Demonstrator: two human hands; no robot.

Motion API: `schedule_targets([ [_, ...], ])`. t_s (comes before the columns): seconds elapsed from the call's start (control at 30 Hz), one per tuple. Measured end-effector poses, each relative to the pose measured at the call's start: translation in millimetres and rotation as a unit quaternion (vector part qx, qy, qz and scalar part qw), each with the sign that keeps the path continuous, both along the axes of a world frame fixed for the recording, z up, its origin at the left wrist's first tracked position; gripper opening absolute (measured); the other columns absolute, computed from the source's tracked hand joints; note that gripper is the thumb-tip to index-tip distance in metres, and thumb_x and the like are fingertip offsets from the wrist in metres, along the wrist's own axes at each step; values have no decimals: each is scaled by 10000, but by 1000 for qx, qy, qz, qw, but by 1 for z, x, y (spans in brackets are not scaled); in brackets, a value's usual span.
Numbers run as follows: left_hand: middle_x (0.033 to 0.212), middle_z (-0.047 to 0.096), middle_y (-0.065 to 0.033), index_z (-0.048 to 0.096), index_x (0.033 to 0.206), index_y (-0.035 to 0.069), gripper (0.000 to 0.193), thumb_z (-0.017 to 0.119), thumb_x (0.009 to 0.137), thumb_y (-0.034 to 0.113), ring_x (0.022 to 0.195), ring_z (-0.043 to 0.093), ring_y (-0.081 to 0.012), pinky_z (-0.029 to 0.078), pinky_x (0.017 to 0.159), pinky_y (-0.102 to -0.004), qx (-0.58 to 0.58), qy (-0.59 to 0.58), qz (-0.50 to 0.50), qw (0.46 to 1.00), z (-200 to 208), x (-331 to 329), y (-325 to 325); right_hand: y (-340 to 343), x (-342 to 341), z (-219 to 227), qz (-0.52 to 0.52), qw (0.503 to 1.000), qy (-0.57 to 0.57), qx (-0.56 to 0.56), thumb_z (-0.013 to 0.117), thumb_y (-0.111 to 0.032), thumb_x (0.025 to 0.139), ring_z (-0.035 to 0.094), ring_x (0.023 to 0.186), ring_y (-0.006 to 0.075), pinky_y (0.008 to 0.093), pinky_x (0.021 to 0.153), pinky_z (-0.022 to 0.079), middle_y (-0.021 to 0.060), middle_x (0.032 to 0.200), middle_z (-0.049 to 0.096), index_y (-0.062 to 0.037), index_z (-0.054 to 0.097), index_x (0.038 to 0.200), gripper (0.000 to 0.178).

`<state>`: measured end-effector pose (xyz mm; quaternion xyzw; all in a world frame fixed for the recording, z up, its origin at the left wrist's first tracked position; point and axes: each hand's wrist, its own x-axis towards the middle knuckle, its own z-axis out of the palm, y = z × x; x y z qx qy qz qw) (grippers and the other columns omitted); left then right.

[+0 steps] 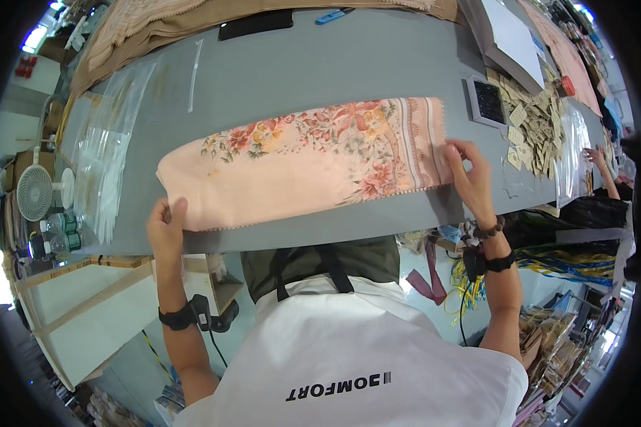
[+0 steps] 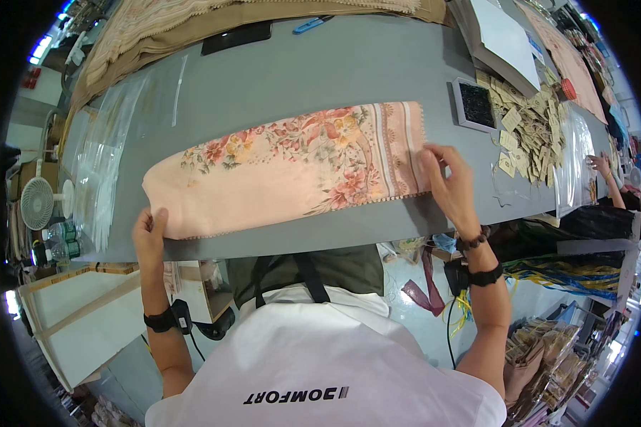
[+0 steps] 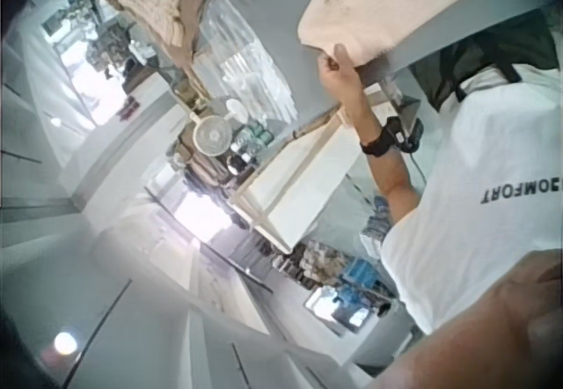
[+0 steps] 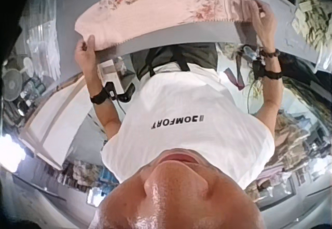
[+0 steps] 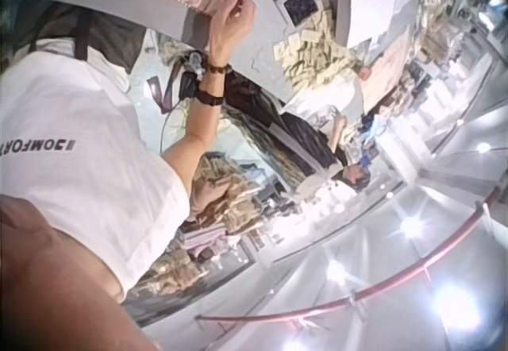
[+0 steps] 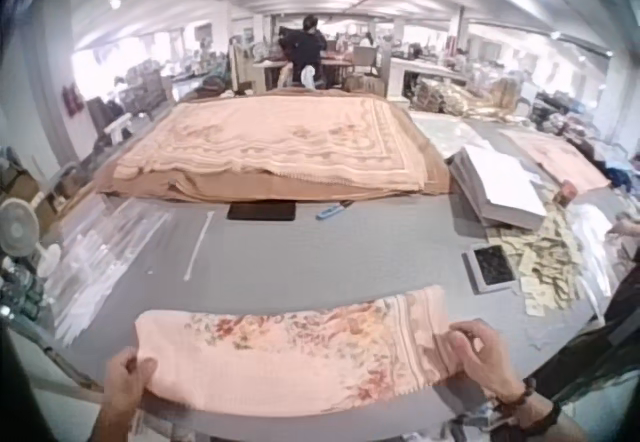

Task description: The person folds a stack of pink floral-patterned cloths on a table, places each folded piece into a clear plastic bag, and sets the packaged items aside. The person also ties a bundle of blue items with a rope and places it on a nearby cart.

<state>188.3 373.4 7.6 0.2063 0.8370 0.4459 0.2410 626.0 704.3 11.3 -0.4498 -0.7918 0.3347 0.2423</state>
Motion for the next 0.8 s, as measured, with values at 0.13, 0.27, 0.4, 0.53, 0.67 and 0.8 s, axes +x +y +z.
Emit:
schedule_targets([
  [0.13,1035,666,-33,638,1139,-3,226,666,947,112,944,615,-98,483,864,-258,310,-75,-22,947,19,47,75,15,-14,-19,-80,973,-138,168,738,-403,904,593,1037,315,406,916,467,130,1100,642,-6,660,1167,482],
  [0.27,1456,514,-149,653,935,15,124,731,913,108,1217,577,-192,455,1034,-345,321,14,-226,920,5,115,153,13,-18,-29,-56,948,-227,215,741,-510,872,539,1055,323,442,892,418,136,1078,594,1,638,1048,549],
  [0.4,1507,467,-195,666,1077,65,378,657,959,425,1444,400,-366,173,1222,-529,146,169,-425,877,-13,142,180,14,-17,-19,-7,946,-247,209,720,-462,915,555,929,332,428,810,436,133,986,606,-2,620,1005,479],
  [0.53,1568,414,-166,581,1342,44,459,537,1021,369,1488,339,-360,146,1243,-502,98,277,-405,866,-25,149,183,11,-27,-1,-14,995,-87,-56,683,-328,983,603,824,194,323,754,489,67,944,669,1,635,1104,354],
  [0.67,1523,464,-184,524,1405,-8,513,532,1019,330,1449,389,-369,221,1220,-522,36,411,-411,813,-27,155,190,-8,-64,26,68,968,220,-97,628,-201,1031,599,873,71,242,764,506,-3,1022,695,3,616,1257,305],
  [0.8,1372,589,-206,543,1392,-46,500,539,1022,291,1247,589,-327,466,1050,-447,121,323,-327,880,-11,134,172,-38,-116,54,178,967,132,-125,616,-200,1029,622,862,87,254,758,513,85,991,696,-40,604,1321,334],
])
